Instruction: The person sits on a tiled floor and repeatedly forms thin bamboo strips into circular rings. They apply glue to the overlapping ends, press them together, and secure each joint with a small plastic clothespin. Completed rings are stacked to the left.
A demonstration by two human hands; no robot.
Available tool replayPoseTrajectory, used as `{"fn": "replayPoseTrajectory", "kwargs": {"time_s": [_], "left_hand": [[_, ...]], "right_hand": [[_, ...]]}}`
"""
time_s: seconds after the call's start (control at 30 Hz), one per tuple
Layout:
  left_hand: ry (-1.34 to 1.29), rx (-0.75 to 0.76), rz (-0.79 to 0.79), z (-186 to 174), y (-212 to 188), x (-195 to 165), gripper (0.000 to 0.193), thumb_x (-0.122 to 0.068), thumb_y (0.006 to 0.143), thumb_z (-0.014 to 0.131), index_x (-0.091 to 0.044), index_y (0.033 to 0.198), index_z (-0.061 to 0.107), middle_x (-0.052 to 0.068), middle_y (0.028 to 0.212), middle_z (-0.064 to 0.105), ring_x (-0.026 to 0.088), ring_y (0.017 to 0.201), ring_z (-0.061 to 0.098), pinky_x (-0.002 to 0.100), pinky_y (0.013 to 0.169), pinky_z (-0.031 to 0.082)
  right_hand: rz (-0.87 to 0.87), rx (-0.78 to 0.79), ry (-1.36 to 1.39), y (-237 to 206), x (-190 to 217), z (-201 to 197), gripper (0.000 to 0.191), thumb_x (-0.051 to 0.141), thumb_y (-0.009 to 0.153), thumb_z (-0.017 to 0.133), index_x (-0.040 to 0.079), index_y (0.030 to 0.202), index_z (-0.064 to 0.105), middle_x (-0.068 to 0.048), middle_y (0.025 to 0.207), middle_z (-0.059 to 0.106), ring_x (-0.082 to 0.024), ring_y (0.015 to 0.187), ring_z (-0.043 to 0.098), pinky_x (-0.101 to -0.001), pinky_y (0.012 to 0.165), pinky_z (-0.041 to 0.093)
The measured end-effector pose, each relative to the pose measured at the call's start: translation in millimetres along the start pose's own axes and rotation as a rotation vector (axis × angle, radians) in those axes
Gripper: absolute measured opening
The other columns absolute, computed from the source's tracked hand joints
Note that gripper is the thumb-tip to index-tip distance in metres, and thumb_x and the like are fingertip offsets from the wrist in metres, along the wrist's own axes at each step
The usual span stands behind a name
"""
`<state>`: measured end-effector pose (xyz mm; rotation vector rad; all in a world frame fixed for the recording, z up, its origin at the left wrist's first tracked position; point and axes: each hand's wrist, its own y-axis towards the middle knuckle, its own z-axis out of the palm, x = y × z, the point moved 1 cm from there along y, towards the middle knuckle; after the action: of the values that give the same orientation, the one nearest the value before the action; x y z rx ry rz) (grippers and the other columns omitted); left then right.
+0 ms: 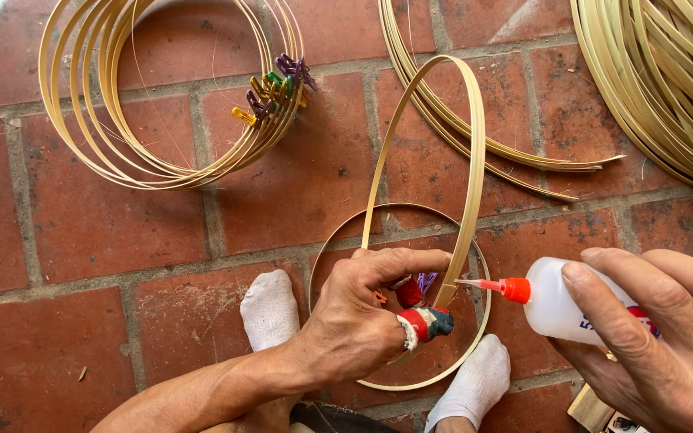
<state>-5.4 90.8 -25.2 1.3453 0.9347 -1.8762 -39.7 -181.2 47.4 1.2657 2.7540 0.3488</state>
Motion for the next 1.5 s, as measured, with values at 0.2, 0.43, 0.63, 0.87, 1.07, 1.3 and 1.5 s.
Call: {"fn": "replayPoseTrajectory", "kwargs": {"time_s": [0.2,0.43,0.63,0.87,1.07,1.3,1.5], "left_hand": [[-0.096,0.023,-0.028,0,-1,1,0.051,-0.002,0.081,0.08,0.0,0.131,0.069,0.002,0.095,0.071,0.004,0.071,0.06,0.022,0.057,0.049],[-0.085,0.002,-0.063,-5,-3,0,0.052,-0.001,0.079,0.081,0.0,0.129,0.069,0.002,0.082,0.068,0.004,0.062,0.056,0.023,0.05,0.045],[-0.125,-0.048,-0.137,-10,-4,5,0.049,0.002,0.079,0.08,0.0,0.127,0.072,0.006,0.097,0.074,0.008,0.078,0.067,0.024,0.065,0.056],[-0.164,-0.067,-0.092,-16,-6,10,0.046,0.006,0.079,0.077,0.002,0.124,0.07,0.009,0.108,0.077,0.011,0.089,0.071,0.026,0.077,0.062],[-0.163,-0.225,-0.287,-17,-11,6,0.039,0.007,0.071,0.082,0.004,0.11,0.078,0.008,0.093,0.077,0.011,0.077,0.07,0.025,0.064,0.059],[-0.035,-0.188,-0.212,-13,-14,8,0.04,0.006,0.069,0.086,0.0,0.108,0.081,0.004,0.091,0.071,0.007,0.078,0.064,0.023,0.066,0.053],[0.003,-0.092,-0.268,-16,-13,13,0.037,0.0,0.073,0.088,-0.002,0.11,0.08,0.006,0.093,0.073,0.013,0.073,0.067,0.029,0.061,0.055]], "right_hand": [[0.043,0.017,-0.084,7,21,-9,0.066,0.025,0.061,0.092,0.004,0.12,0.07,-0.024,0.112,0.068,-0.03,0.086,0.064,-0.0406,0.069,0.055],[-0.015,-0.005,-0.084,4,6,-4,0.064,0.037,0.075,0.088,0.001,0.123,0.066,-0.017,0.11,0.072,-0.029,0.095,0.062,-0.0441,0.067,0.047],[0.551,-0.246,0.238,-83,-28,108,0.078,0.043,0.077,0.086,0.005,0.14,0.059,-0.013,0.124,0.068,-0.023,0.115,0.064,-0.0344,0.092,0.062],[1.019,-0.524,0.428,-217,-91,255,0.059,0.014,0.093,0.083,-0.001,0.139,0.05,-0.015,0.134,0.059,-0.025,0.123,0.063,-0.0385,0.108,0.055],[1.264,-0.627,0.557,-260,-69,281,0.058,0.01,0.094,0.086,-0.001,0.139,0.051,-0.012,0.127,0.063,-0.021,0.114,0.063,-0.0362,0.101,0.054],[0.561,-0.034,0.305,-161,29,289,0.027,0.004,0.085,0.077,0.012,0.111,0.077,-0.008,0.102,0.072,-0.023,0.094,0.069,-0.0336,0.082,0.061],[0.379,0.099,0.418,-78,23,260,0.019,0.013,0.073,0.081,0.013,0.091,0.074,-0.011,0.111,0.07,-0.027,0.103,0.067,-0.039,0.087,0.056]]}}
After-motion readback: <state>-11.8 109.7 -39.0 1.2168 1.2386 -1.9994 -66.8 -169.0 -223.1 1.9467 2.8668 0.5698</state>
